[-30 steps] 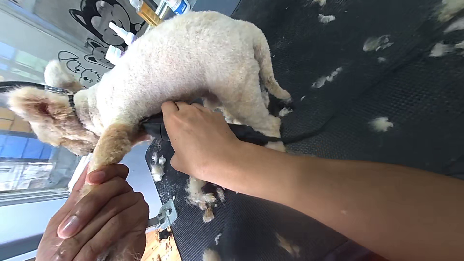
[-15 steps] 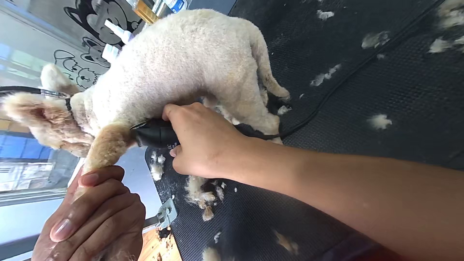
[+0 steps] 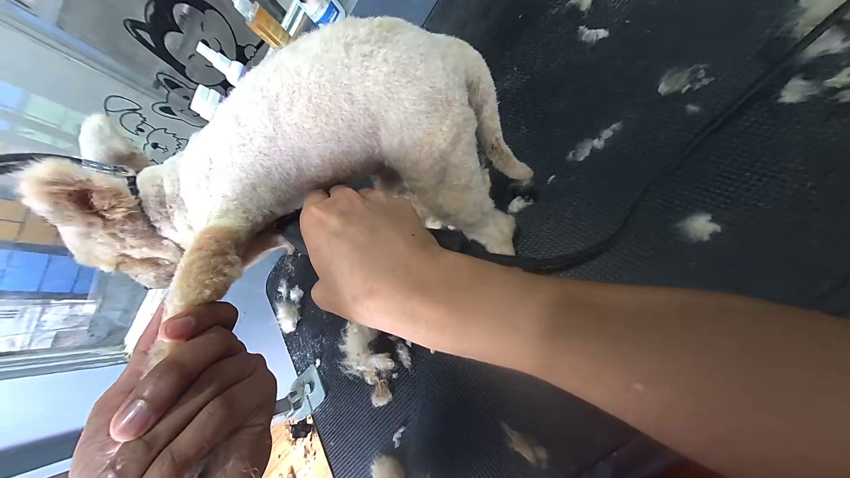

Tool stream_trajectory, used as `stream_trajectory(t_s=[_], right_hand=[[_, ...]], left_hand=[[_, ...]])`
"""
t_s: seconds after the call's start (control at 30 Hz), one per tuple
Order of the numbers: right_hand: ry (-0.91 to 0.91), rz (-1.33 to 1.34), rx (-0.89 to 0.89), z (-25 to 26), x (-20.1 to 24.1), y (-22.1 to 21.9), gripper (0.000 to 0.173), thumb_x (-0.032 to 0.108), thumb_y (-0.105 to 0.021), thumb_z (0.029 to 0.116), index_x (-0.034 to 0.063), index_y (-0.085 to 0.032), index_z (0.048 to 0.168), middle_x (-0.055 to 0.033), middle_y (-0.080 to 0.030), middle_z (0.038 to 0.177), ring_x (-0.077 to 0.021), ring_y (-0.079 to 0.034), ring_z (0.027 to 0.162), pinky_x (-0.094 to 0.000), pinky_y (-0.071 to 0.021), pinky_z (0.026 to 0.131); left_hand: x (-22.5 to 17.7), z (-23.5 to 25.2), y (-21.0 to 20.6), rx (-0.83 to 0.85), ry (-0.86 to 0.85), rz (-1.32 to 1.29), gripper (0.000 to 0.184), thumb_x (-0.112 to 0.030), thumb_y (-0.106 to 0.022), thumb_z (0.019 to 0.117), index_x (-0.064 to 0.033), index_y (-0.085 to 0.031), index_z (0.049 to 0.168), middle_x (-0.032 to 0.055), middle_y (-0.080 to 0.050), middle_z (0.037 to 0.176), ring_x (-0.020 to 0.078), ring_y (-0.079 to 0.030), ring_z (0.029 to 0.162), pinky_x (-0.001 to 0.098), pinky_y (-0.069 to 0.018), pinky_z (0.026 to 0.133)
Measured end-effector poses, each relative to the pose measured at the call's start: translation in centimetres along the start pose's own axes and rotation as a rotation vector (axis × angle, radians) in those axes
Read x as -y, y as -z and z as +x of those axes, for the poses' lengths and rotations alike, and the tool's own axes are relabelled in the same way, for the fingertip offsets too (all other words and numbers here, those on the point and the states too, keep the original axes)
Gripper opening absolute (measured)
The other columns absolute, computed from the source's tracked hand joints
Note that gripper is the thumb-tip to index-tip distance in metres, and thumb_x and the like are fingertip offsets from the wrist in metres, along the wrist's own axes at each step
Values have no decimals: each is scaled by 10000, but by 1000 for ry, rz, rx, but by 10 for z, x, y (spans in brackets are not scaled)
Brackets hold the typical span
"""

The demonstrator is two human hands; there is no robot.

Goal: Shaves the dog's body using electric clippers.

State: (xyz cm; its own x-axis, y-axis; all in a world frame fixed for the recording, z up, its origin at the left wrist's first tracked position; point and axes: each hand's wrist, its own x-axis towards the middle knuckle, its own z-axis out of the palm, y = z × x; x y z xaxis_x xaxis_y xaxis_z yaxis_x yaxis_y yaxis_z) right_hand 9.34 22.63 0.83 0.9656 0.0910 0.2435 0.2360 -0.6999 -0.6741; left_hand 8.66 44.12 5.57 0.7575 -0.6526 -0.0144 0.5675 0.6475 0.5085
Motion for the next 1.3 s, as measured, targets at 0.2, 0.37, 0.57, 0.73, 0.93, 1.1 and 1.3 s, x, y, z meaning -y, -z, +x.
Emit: stream_trajectory(t_s=[0.2,0.37,0.57,0.73,0.93,1.1,1.3], right_hand=[[101,8,-8,7,2,8,236,282,-742,873,102,-694,1017,-30,-636,829,-220,-636,801,-398,-471,600],[104,69,29,9,-4,6,384,384,-824,772,94,-684,983,-24,-626,850,-189,-613,809,-390,-453,617],[139,246,-28,-1,-17,-3,476,360,-829,750,127,-695,1143,1,-659,901,-150,-624,817,-368,-486,626],[95,303,74,-19,-32,4,607,335,-867,748,112,-642,1266,-49,-685,959,-178,-654,841,-406,-541,691],[-60,51,-62,-24,-16,-9,502,293,-743,881,31,-610,1288,-121,-667,1075,-251,-668,935,-402,-556,708],[-96,-82,-84,-23,2,-9,492,268,-654,956,2,-535,1353,-155,-546,1234,-237,-627,935,-329,-533,631],[-26,86,-146,-8,0,-13,506,230,-714,877,89,-569,1340,-52,-642,1051,-187,-648,885,-332,-502,600]], left_hand=[[-2,1,0,-15,6,-2,212,-110,-508,1020,58,-591,1120,34,-576,626,81,-580,488,180,-498,475],[-4,-2,2,-10,-23,-8,295,-194,-444,1062,61,-584,1111,23,-555,627,71,-557,479,168,-484,472],[-5,-1,2,-3,-3,22,302,-188,-440,1061,67,-578,1146,43,-571,649,92,-572,496,194,-503,489],[1,0,-1,-8,-31,-9,196,-45,-554,969,86,-588,1111,68,-588,634,117,-598,489,207,-514,470],[6,4,-5,-12,-18,6,198,-85,-542,985,76,-596,1087,56,-571,593,108,-590,467,203,-499,449],[8,5,-11,-62,22,-9,172,-61,-577,956,68,-639,1052,58,-579,603,113,-590,462,207,-505,440],[1,-2,-3,-11,39,-1,196,-90,-545,988,56,-592,1112,51,-568,636,115,-572,480,213,-494,463]])
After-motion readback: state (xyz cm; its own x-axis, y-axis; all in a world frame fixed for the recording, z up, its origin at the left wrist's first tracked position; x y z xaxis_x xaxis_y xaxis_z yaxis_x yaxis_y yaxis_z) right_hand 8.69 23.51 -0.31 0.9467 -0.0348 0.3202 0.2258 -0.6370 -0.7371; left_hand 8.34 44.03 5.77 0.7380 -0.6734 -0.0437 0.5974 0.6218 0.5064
